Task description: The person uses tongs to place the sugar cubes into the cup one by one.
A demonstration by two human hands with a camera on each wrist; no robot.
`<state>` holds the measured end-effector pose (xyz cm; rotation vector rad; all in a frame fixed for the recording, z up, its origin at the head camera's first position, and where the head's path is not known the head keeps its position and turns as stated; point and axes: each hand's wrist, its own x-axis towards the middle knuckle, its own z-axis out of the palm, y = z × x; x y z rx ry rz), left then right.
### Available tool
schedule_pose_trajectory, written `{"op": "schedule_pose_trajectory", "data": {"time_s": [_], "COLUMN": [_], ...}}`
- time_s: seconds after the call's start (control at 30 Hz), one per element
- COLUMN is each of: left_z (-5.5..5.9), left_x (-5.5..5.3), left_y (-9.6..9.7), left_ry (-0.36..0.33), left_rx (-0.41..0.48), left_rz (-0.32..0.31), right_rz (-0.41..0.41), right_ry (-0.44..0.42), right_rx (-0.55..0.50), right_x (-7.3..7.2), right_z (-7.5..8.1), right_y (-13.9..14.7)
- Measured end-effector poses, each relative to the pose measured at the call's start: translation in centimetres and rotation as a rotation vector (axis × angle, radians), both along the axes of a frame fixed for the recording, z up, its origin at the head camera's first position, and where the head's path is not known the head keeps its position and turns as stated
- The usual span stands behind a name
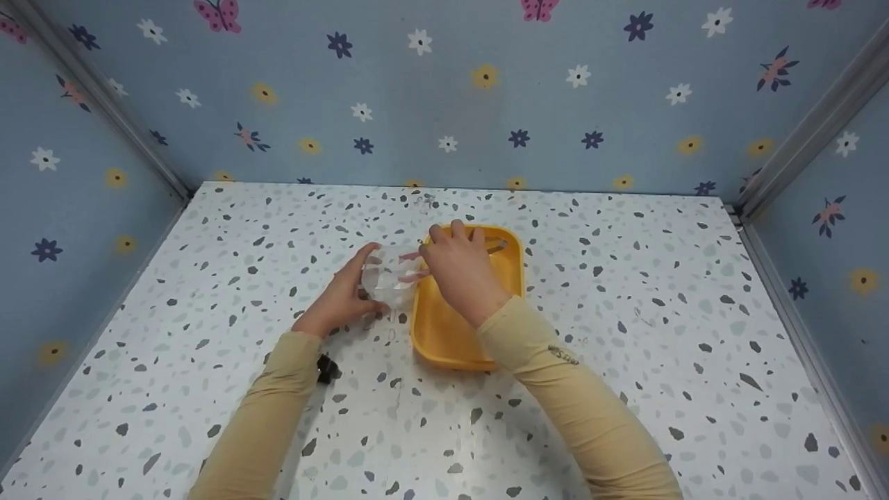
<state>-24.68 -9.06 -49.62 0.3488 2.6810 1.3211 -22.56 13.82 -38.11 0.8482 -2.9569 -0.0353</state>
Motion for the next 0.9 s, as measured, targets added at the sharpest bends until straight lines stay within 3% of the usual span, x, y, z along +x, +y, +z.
{"op": "schedule_pose_trajectory", "data": {"time_s": [0.27,0.9], "left_z": [0.0,0.1], "left_x": [-0.1,0.1], "left_y": [0.0,0.1], "left_ry": [0.008,0.009], "left_rx": [0.000,-0.012], "left_rz": [-0.001,0.004], "right_rz": [-0.010,-0.085], "right_ry": [0.063,0.038], "right_rx": [-0.036,-0.001], "right_x": [-0.2,-1.2], "right_z": [0.6,0.5], "right_y": [1.0,3.1]}}
